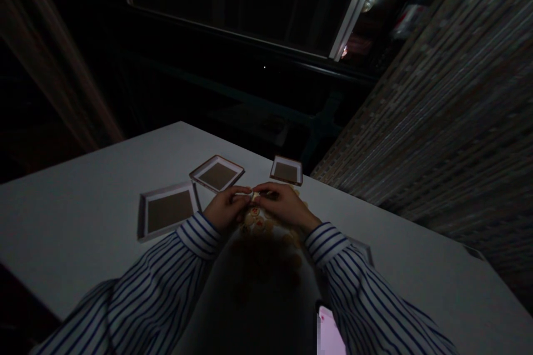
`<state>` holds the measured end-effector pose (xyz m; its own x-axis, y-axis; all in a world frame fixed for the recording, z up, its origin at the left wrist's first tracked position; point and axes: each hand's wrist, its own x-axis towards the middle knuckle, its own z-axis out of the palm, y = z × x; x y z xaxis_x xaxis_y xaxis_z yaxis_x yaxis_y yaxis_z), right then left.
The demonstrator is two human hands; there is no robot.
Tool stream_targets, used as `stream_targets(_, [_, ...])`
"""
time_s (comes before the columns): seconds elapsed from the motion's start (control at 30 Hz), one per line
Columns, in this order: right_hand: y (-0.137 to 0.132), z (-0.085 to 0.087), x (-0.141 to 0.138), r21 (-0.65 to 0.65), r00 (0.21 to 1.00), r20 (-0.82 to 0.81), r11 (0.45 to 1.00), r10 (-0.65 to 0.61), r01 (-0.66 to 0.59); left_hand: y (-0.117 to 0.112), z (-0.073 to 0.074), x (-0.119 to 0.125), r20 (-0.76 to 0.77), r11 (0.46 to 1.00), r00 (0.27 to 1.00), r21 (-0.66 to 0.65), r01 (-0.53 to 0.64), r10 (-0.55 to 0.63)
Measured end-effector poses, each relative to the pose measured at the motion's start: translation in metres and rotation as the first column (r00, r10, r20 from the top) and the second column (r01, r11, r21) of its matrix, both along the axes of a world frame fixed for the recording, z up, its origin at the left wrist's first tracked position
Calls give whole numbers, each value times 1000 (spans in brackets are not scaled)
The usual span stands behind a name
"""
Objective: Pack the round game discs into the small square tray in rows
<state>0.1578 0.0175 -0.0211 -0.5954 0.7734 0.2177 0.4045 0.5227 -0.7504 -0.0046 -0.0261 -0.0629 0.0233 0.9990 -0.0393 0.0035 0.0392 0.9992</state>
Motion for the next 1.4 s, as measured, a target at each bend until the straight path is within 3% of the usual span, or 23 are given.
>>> stream_targets(0.17, [-3,-2,-1,8,1000,-4,1000,-2,2,-2,7,1,174,999,985,-49,4,5])
stream_targets(0.4, [-3,-2,-2,120,999,34,993,13,-17,2,3,-1,234,996,968,-36,-81,87])
stream_targets(0.63, [-1,-3,-4,297,988,146,949,59,-101,2,5,-1,252,993,960,-40,-112,118])
stream_targets(1.0, [15,-6,8,304,961,232,950,-153,78,13,-1,-16,191,930,918,50,-364,348])
stream_targets(1.23, [23,-7,28,274,917,300,944,-265,183,14,-5,-17,156,918,912,60,-392,380])
stream_targets(1.4, [23,-12,51,310,880,384,937,-280,163,18,-15,-17,127,922,925,106,-372,358])
